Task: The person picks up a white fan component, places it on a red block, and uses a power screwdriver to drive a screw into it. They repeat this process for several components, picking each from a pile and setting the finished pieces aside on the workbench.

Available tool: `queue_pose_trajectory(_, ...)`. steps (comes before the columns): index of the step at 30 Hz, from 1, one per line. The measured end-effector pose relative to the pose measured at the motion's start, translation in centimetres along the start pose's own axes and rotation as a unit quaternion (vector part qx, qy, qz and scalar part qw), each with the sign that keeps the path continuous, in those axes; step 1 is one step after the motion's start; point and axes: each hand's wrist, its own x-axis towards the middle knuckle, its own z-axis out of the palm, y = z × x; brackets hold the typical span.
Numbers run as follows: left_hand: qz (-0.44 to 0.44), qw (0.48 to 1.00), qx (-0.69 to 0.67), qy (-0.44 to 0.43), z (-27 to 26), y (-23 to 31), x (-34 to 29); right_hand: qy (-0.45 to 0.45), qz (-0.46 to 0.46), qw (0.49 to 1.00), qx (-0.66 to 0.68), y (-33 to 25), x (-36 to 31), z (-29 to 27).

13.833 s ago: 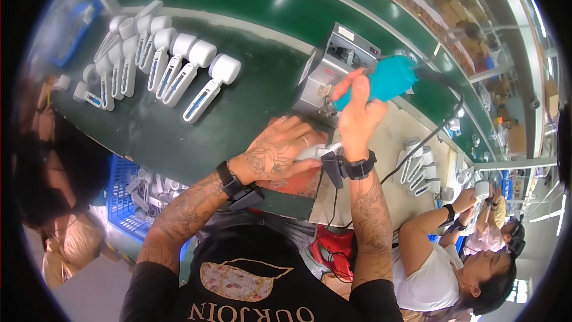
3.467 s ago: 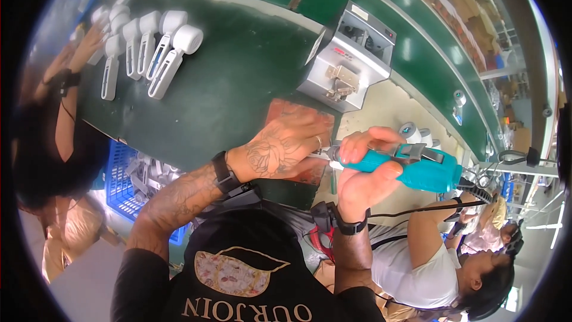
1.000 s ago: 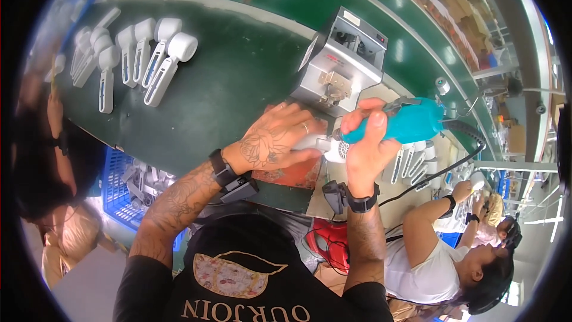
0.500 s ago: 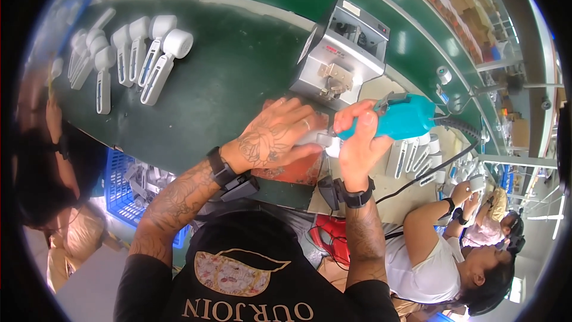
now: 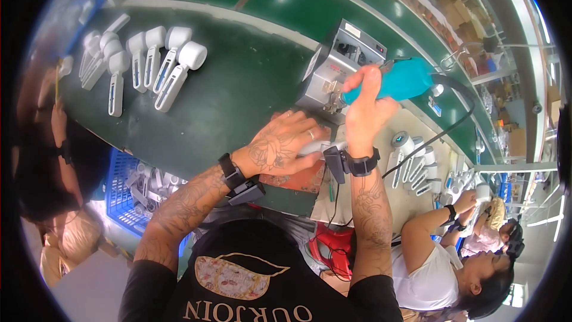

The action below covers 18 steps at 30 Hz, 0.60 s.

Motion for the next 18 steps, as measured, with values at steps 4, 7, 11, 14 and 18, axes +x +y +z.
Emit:
queue_pose_trajectory(4, -0.001, 1.000, -0.002, -0.011, 0.1, 0.2, 0.2, 0.008, 0.023, 1.000, 0.013, 0.6, -0.4, -0.3)
queue_pose_trajectory(7, 0.005, 1.000, 0.010, -0.001, 0.2, -0.1, 0.1, -0.048, 0.037, 0.998, -0.002, -0.4, -0.9, -0.4)
queue_pose_trajectory(11, -0.017, 1.000, 0.012, 0.005, 0.0, -0.2, 0.1, -0.040, 0.072, 0.996, 0.046, -3.2, -3.6, -2.5)
queue_pose_trajectory(14, -0.043, 0.999, 0.004, -0.021, 0.3, -0.4, 0.5, -0.039, 0.101, 0.990, 0.092, -3.8, -6.0, -4.6)
queue_pose_trajectory(18, -0.048, 0.998, -0.030, -0.038, 0.1, -0.2, 0.4, -0.045, 0.113, 0.990, 0.077, -4.1, -7.2, -5.2)
